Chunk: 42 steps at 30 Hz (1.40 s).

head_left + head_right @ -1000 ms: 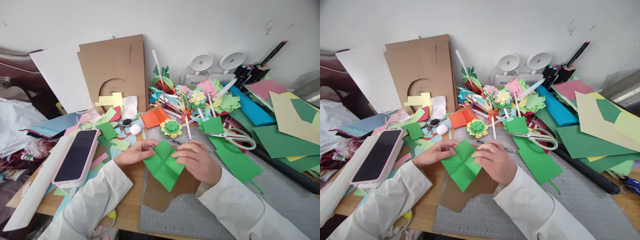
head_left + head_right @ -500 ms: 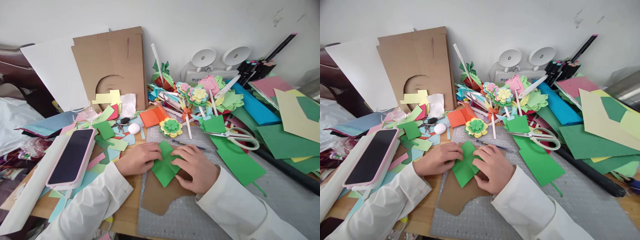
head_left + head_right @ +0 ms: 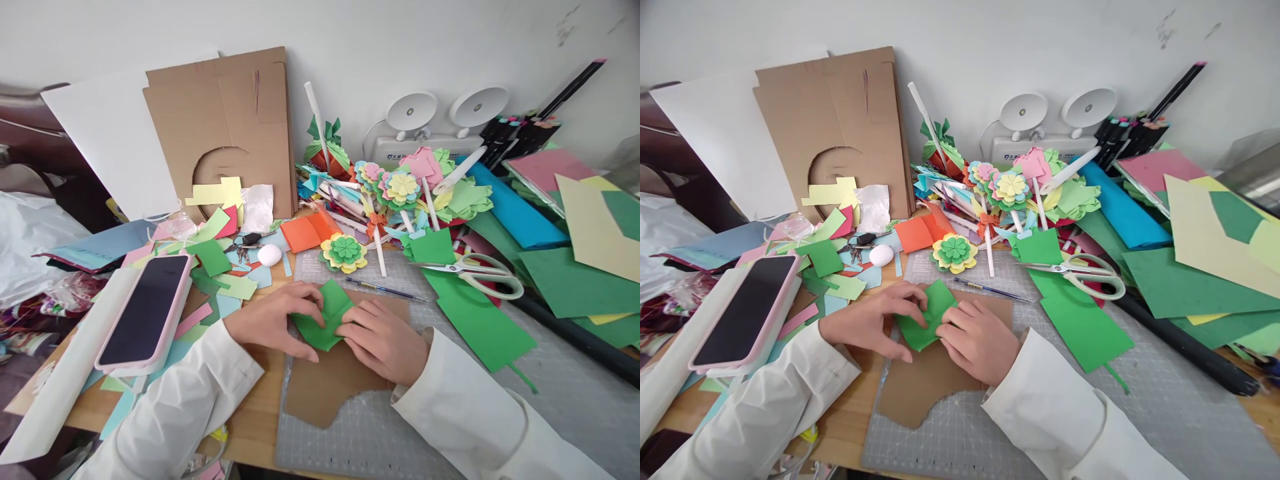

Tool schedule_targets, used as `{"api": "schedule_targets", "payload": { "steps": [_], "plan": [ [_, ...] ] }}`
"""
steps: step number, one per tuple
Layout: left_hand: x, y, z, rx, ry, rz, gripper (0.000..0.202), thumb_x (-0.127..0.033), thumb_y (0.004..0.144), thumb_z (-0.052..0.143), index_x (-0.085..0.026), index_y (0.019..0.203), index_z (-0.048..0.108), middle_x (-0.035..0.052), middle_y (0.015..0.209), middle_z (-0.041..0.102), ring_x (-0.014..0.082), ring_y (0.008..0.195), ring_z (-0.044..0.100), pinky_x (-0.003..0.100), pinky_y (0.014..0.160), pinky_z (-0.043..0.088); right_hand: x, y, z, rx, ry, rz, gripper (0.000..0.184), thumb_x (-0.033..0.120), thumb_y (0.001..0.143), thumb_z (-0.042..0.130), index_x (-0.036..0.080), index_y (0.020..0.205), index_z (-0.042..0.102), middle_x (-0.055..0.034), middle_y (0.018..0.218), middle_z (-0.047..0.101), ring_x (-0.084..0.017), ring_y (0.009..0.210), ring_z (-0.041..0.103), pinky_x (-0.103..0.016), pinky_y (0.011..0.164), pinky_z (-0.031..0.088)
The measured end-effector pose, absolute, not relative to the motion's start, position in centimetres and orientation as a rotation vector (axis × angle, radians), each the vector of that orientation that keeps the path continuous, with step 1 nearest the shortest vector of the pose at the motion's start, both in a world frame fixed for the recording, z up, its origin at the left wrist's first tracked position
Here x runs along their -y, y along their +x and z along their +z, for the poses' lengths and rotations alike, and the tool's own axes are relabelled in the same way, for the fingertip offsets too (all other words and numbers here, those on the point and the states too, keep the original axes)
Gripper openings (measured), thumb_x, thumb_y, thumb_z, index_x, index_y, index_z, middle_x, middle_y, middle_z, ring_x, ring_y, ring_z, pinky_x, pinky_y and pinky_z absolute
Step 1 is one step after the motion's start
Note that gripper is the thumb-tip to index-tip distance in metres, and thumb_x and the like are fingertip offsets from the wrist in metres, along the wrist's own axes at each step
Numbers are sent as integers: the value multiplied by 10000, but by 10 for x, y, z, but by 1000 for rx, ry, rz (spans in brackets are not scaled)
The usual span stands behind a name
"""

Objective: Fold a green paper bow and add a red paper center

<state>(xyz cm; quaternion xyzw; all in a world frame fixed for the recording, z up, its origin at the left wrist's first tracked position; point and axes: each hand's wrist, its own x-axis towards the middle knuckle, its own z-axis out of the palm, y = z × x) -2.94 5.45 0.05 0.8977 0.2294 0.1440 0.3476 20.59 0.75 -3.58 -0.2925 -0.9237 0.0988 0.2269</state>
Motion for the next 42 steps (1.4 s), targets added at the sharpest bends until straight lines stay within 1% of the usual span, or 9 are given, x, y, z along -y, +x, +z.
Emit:
{"api": "schedule_targets", "payload": {
  "steps": [3, 6, 9, 12, 16, 30, 34, 37, 42],
  "plan": [
    [-53, -29, 3, -614, 2332, 361, 344, -430, 641, 770, -214, 895, 685, 54, 1007, 575, 218, 936, 555, 330, 870, 431, -6, 202, -35, 2492, -881, 346, 205, 108, 883, 401, 168, 860, 595, -60, 823, 588, -185, 745, 453, -322, 680, 366],
    [-51, -26, 2, -620, 2370, 387, 138, -286, 772, 657, -193, 872, 671, 64, 994, 593, 207, 938, 556, 326, 886, 419, -4, 198, -33, 2443, -1002, 418, 152, 119, 838, 422, 163, 782, 556, -57, 776, 555, -191, 737, 444, -327, 669, 370],
    [-50, -22, -2, -634, 2388, 420, 94, -174, 811, 553, -172, 843, 641, 69, 963, 601, 196, 925, 559, 315, 882, 418, -2, 194, -32, 2421, -1088, 444, 92, 185, 815, 478, 166, 736, 521, -52, 756, 542, -194, 725, 439, -331, 657, 370],
    [-49, -19, -7, -664, 2398, 435, 76, -153, 791, 542, -172, 810, 613, 57, 931, 592, 185, 886, 557, 306, 857, 423, -1, 191, -34, 2419, -1138, 419, 122, 244, 830, 521, 170, 734, 516, -44, 752, 549, -192, 723, 444, -334, 664, 370],
    [-48, -16, -12, -726, 2449, 446, 29, -188, 772, 563, -177, 778, 589, 45, 914, 586, 186, 868, 544, 314, 835, 410, -1, 188, -36, 2399, -1209, 369, 176, 219, 868, 497, 182, 697, 488, -37, 732, 544, -195, 735, 450, -327, 661, 363],
    [-48, -18, -8, -741, 2539, 330, 61, -225, 831, 563, -166, 825, 574, 58, 932, 579, 196, 885, 516, 316, 815, 400, 0, 183, -34, 2358, -1311, 404, 173, 227, 855, 534, 192, 699, 468, -36, 736, 549, -207, 743, 460, -330, 658, 359],
    [-52, -26, -4, -705, 2517, 325, 76, -240, 862, 557, -179, 875, 601, 64, 984, 606, 209, 935, 534, 338, 864, 391, -8, 199, -33, 2404, -1070, 481, 71, 129, 781, 546, 179, 829, 535, -63, 883, 585, -213, 818, 483, -342, 723, 390],
    [-56, -30, -3, -652, 2471, 351, 98, -142, 852, 544, -193, 904, 609, 57, 1010, 630, 212, 1013, 549, 351, 933, 372, -16, 212, -36, 2434, -907, 397, 250, 47, 711, 527, 175, 921, 577, -78, 973, 610, -236, 901, 484, -379, 787, 376],
    [-58, -29, -8, -541, 2417, 420, 285, 20, 784, 458, -190, 893, 617, 63, 1048, 640, 202, 1090, 553, 356, 1010, 380, -16, 215, -42, 2453, -686, 390, 188, 56, 760, 521, 174, 887, 595, -49, 909, 642, -210, 880, 505, -356, 754, 346]
  ]
}}
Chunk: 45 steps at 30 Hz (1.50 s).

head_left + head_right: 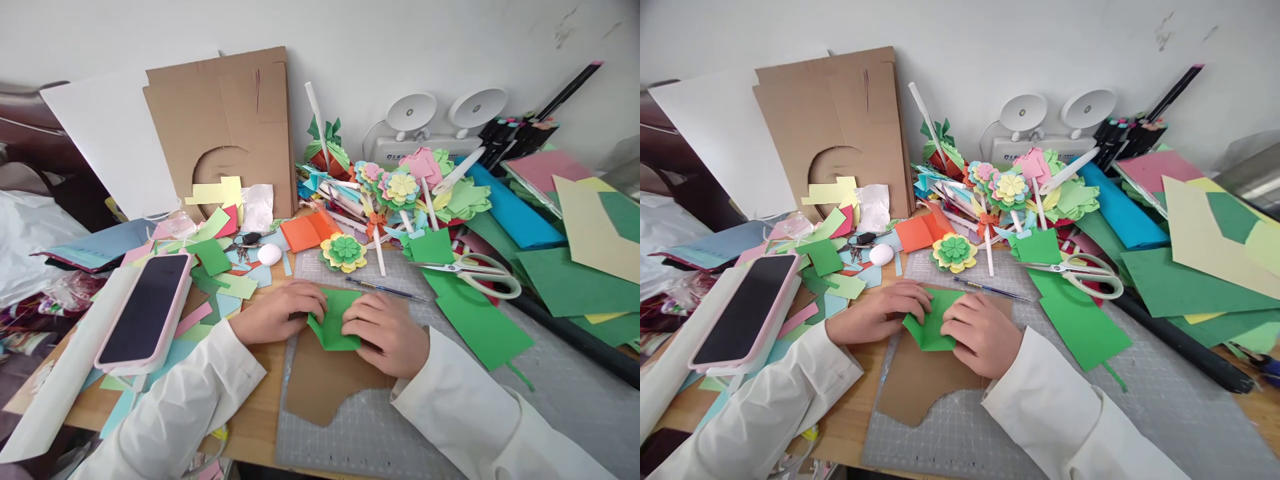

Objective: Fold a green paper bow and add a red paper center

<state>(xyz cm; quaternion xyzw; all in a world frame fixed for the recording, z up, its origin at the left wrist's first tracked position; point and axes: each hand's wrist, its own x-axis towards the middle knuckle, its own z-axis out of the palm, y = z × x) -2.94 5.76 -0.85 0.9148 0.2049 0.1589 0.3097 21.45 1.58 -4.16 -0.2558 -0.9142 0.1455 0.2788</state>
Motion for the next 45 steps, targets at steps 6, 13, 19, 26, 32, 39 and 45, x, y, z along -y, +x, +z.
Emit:
{"api": "schedule_targets", "payload": {
  "steps": [6, 13, 19, 26, 32, 39, 45],
  "plan": [
    [-54, -27, -21, -460, 2307, 499, 296, 29, 785, 469, -208, 881, 617, 36, 1037, 676, 186, 1143, 560, 404, 1107, 310, -11, 207, -43, 2475, -688, 348, 140, 119, 848, 512, 165, 928, 617, -52, 917, 647, -195, 844, 493, -344, 730, 323],
    [-51, -21, -20, -397, 2263, 500, 276, 25, 775, 472, -202, 863, 604, 47, 1028, 674, 189, 1157, 550, 391, 1093, 335, -8, 201, -42, 2452, -718, 344, 179, 147, 921, 456, 168, 825, 606, -43, 832, 631, -176, 782, 488, -322, 705, 324],
    [-46, -16, -14, -650, 2336, 570, 388, -16, 719, 517, -198, 1061, 509, 104, 1231, 509, 228, 1171, 473, 391, 984, 414, -3, 195, -41, 2462, -915, 382, 121, 177, 898, 487, 172, 814, 573, -45, 807, 591, -186, 746, 461, -316, 680, 336],
    [-45, -18, -9, -763, 2550, 375, 87, -128, 708, 543, -179, 747, 484, 18, 805, 514, 167, 759, 495, 296, 698, 407, -3, 194, -43, 2389, -1047, 503, 91, 97, 827, 527, 168, 774, 508, -37, 784, 560, -192, 757, 468, -315, 683, 358],
    [-39, -11, -9, -645, 2725, 265, 189, -353, 807, 551, -168, 780, 522, 32, 783, 527, 179, 720, 471, 333, 681, 366, -2, 190, -43, 2347, -1114, 496, 109, 129, 846, 521, 170, 746, 509, -36, 754, 559, -196, 756, 481, -324, 681, 372],
    [-49, -24, -5, -662, 2698, 231, 184, -198, 917, 413, -162, 820, 565, 53, 798, 546, 179, 765, 506, 325, 739, 384, -10, 207, -34, 2441, -864, 433, 151, 176, 793, 574, 154, 942, 575, -85, 954, 607, -225, 855, 485, -368, 747, 368],
    [-53, -30, -2, -692, 2612, 282, 165, -212, 917, 456, -156, 848, 594, 80, 884, 582, 192, 835, 535, 323, 780, 408, -16, 214, -38, 2442, -659, 351, 130, 143, 880, 494, 179, 884, 619, -46, 842, 647, -194, 822, 514, -352, 747, 340]
  ]
}}
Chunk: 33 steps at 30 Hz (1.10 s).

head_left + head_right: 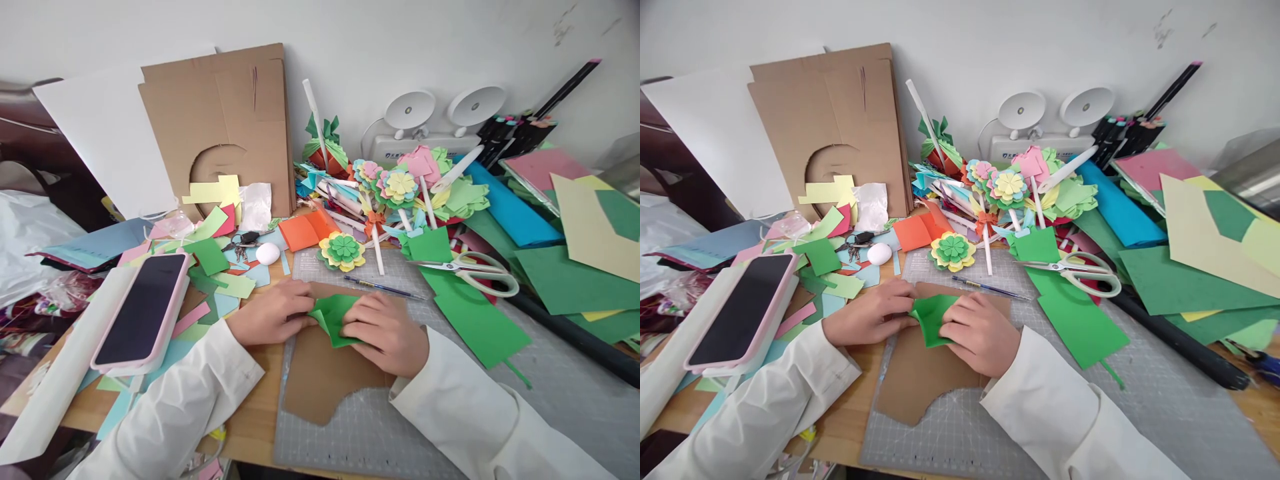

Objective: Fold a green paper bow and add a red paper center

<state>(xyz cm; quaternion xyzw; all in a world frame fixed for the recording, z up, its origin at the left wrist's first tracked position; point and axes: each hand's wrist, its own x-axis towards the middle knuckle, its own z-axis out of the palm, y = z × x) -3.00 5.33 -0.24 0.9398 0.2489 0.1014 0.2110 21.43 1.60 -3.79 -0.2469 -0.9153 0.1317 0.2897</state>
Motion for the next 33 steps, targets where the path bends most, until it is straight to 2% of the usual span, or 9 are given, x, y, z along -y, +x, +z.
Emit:
{"api": "schedule_targets", "payload": {
  "steps": [11, 16, 21, 28, 33],
  "plan": [
    [-49, -24, -13, -664, 2632, 436, 137, -134, 905, 465, -162, 888, 599, 76, 913, 608, 189, 862, 566, 304, 778, 436, -5, 198, -38, 2450, -798, 233, 199, 223, 937, 481, 174, 810, 627, -32, 768, 627, -171, 777, 519, -330, 738, 328],
    [-47, -20, -14, -641, 2563, 521, 180, -129, 914, 447, -163, 1040, 572, 90, 1010, 595, 189, 942, 563, 299, 821, 455, -3, 192, -39, 2446, -911, 237, 210, 249, 927, 503, 159, 766, 605, -39, 784, 618, -176, 747, 482, -324, 693, 315],
    [-43, -19, -7, -676, 2509, 509, 275, -129, 884, 495, -189, 1152, 485, 52, 977, 624, 172, 878, 568, 287, 784, 449, -3, 191, -41, 2430, -958, 235, 266, 289, 947, 459, 166, 756, 598, -43, 778, 612, -184, 757, 473, -325, 694, 314],
    [-42, -20, 0, -643, 2630, 467, 173, -260, 857, 527, -175, 1008, 516, 71, 942, 606, 210, 881, 524, 344, 799, 405, -3, 192, -40, 2406, -1000, 299, 247, 311, 935, 480, 171, 759, 582, -45, 779, 611, -192, 753, 474, -326, 685, 324],
    [-43, -17, 0, -657, 2677, 469, 425, -558, 790, 583, -165, 943, 529, 83, 904, 614, 225, 841, 529, 367, 787, 392, -4, 190, -41, 2388, -1032, 358, 196, 290, 913, 521, 183, 760, 582, -31, 768, 601, -182, 749, 479, -318, 687, 335]
  ]
}}
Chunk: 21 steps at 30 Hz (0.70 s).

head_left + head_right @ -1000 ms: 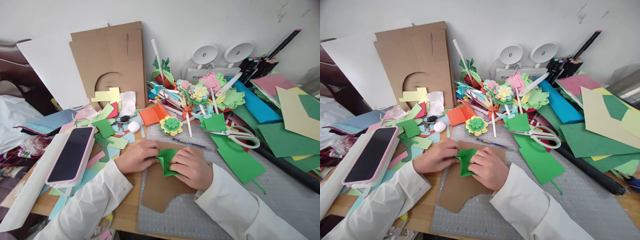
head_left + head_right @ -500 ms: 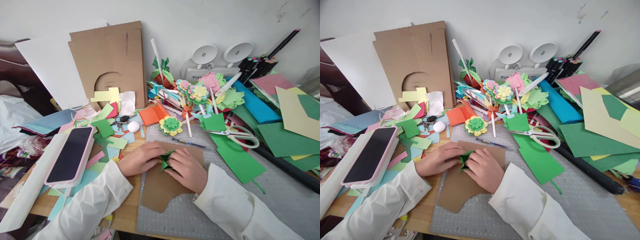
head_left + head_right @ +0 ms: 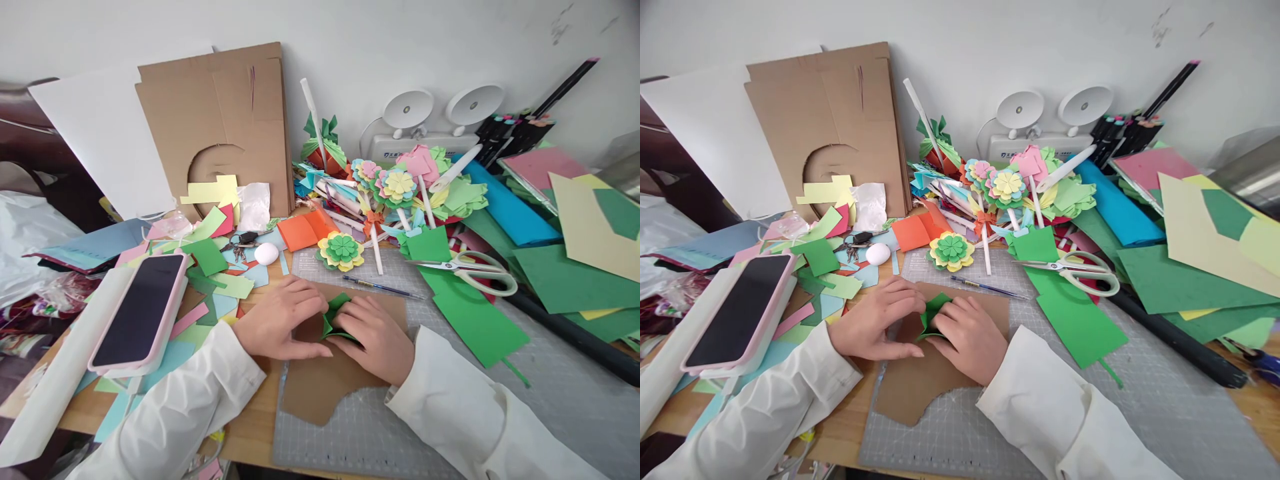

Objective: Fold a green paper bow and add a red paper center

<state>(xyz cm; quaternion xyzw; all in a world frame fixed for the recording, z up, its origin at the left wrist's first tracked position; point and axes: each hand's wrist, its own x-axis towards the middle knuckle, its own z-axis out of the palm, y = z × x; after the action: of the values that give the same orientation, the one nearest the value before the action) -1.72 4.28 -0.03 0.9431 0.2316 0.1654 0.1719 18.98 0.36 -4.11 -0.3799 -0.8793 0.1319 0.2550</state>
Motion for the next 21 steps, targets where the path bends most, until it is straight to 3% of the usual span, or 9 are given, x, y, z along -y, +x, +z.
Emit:
{"api": "schedule_targets", "payload": {
  "steps": [4, 7, 12, 21],
  "plan": [
    [-45, -17, -2, -693, 2758, 453, 368, -523, 820, 548, -166, 908, 542, 72, 838, 609, 212, 789, 527, 351, 740, 393, -6, 197, -36, 2391, -972, 388, 127, 299, 867, 564, 190, 809, 594, -30, 795, 611, -187, 762, 492, -334, 705, 345],
    [-46, -21, 0, -706, 2769, 414, 265, -420, 816, 550, -168, 898, 545, 57, 792, 593, 209, 762, 523, 352, 733, 392, -11, 211, -27, 2410, -906, 393, 227, 366, 767, 646, 193, 907, 601, -60, 924, 612, -220, 840, 508, -376, 748, 366],
    [-49, -27, 3, -702, 2703, 369, 262, -337, 755, 595, -172, 953, 546, 73, 869, 598, 228, 830, 532, 357, 773, 403, -19, 228, -24, 2520, -845, 391, 347, 38, 669, 517, 192, 968, 604, -91, 1065, 593, -234, 965, 505, -408, 829, 418],
    [-51, -27, -3, -631, 2634, 355, 362, -449, 839, 578, -173, 1073, 549, 109, 1024, 631, 247, 953, 549, 367, 843, 408, -21, 222, -32, 2428, -569, 349, 269, 40, 842, 447, 183, 976, 632, -61, 925, 707, -210, 901, 547, -360, 772, 484]
  ]
}}
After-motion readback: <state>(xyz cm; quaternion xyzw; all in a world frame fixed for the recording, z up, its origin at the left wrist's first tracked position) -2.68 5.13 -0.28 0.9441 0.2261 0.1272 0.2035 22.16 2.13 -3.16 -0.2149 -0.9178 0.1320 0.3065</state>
